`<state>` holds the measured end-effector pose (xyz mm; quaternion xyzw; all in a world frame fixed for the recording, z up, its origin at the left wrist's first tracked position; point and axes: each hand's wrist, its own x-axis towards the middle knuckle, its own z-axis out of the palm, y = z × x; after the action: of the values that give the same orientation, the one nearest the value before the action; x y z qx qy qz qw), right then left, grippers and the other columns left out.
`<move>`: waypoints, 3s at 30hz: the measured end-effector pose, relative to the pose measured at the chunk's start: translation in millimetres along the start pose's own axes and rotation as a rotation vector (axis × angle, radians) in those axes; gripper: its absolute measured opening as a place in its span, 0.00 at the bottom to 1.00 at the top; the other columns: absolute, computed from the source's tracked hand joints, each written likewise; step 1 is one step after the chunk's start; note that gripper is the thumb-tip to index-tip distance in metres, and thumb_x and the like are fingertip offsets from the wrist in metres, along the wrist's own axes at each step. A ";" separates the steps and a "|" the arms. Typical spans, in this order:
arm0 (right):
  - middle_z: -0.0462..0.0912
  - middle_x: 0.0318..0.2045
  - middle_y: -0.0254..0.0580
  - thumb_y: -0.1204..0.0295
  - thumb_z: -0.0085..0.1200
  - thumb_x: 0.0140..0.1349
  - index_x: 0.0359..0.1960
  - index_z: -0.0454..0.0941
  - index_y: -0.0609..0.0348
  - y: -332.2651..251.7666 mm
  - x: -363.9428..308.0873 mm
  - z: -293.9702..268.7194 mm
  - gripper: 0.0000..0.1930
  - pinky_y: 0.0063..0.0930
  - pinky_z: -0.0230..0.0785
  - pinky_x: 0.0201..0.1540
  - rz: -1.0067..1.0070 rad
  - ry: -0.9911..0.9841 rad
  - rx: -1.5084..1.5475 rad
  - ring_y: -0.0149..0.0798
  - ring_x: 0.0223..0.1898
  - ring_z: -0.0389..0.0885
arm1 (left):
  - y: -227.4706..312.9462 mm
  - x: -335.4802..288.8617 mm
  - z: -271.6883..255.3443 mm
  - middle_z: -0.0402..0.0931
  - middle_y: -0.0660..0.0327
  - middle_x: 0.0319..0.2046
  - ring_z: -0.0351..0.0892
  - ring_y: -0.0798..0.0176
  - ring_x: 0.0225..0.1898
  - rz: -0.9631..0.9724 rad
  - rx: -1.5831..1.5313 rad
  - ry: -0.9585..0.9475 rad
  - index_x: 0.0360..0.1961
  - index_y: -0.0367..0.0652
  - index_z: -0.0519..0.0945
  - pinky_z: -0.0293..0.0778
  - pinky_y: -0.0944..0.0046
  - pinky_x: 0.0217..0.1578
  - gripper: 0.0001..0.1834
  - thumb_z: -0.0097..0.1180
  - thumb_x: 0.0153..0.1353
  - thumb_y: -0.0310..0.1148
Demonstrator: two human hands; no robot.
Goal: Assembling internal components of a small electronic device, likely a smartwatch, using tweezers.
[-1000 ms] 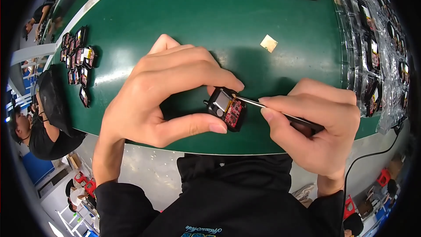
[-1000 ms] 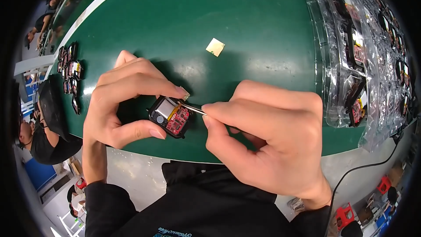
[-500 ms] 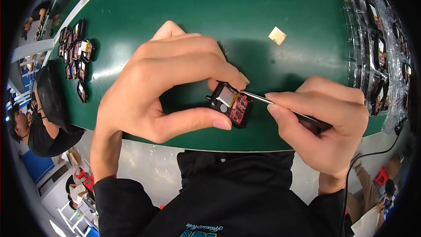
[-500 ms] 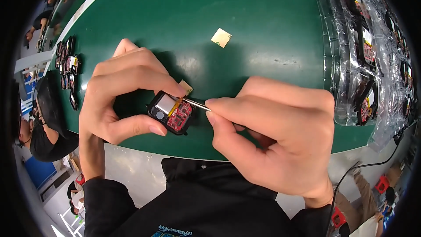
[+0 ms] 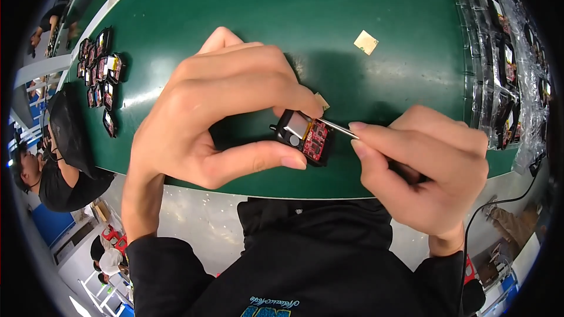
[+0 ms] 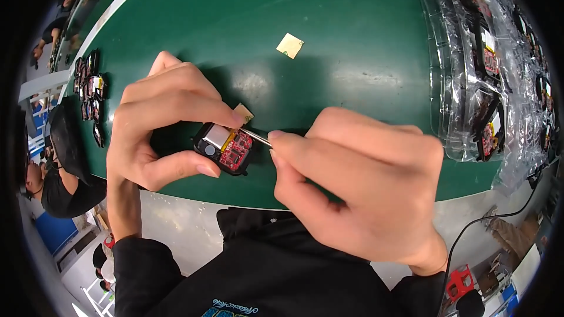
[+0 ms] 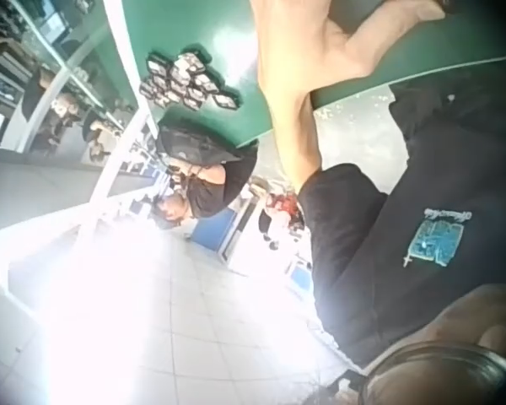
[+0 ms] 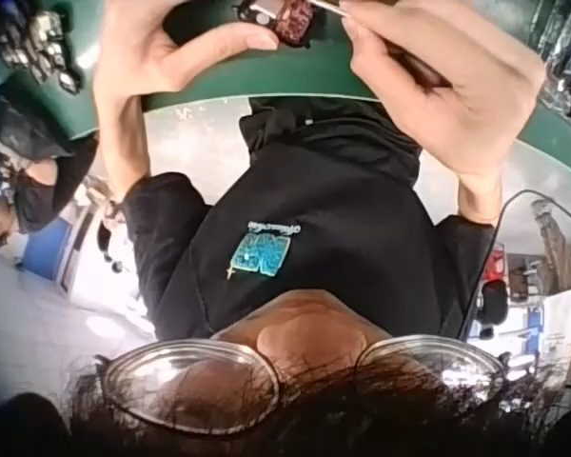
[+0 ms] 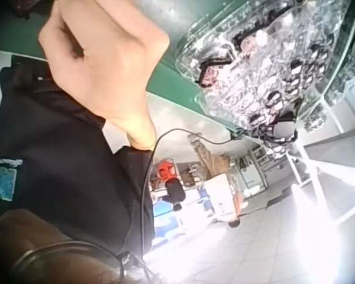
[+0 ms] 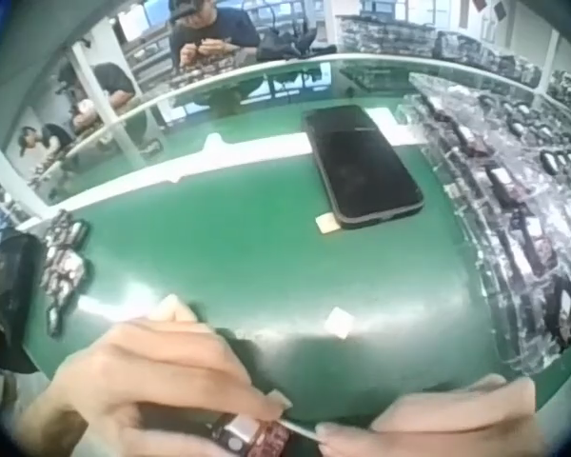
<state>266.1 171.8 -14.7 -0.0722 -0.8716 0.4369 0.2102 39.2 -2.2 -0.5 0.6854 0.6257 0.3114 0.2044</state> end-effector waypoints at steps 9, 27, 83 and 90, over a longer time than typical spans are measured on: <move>0.82 0.22 0.34 0.85 0.74 0.54 0.42 0.94 0.69 -5.1 -9.0 -11.6 0.12 0.20 0.54 0.22 0.096 0.144 0.055 0.21 0.19 0.69 | 6.3 1.0 -1.0 0.90 0.61 0.38 0.83 0.60 0.35 -0.043 0.031 0.011 0.49 0.41 0.91 0.65 0.59 0.43 0.29 0.83 0.48 0.44; 0.84 0.28 0.39 0.79 0.70 0.63 0.44 0.92 0.64 5.0 -22.4 1.6 0.09 0.34 0.73 0.24 0.043 0.320 0.272 0.37 0.19 0.79 | 57.4 102.6 -27.2 0.86 0.60 0.31 0.76 0.69 0.26 0.212 0.046 0.303 0.46 0.35 0.92 0.65 0.70 0.24 0.33 0.90 0.39 0.42; 0.84 0.23 0.34 0.83 0.74 0.60 0.43 0.94 0.66 -4.6 -11.0 -17.0 0.09 0.20 0.55 0.21 0.188 0.185 0.332 0.19 0.18 0.71 | 10.9 13.8 -9.7 0.85 0.52 0.61 0.83 0.45 0.60 -0.050 0.158 0.087 0.71 0.39 0.80 0.73 0.49 0.65 0.38 0.78 0.57 0.25; 0.84 0.24 0.34 0.84 0.74 0.60 0.43 0.94 0.68 -2.3 -11.5 -15.1 0.09 0.18 0.53 0.21 0.205 0.196 0.304 0.18 0.19 0.71 | 3.4 8.7 -12.2 0.83 0.56 0.55 0.81 0.50 0.55 -0.136 0.249 0.115 0.62 0.39 0.86 0.73 0.50 0.59 0.35 0.84 0.52 0.37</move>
<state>283.1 177.9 -8.4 -0.1704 -0.7590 0.5734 0.2570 33.6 4.6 12.1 0.6423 0.7153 0.2557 0.1023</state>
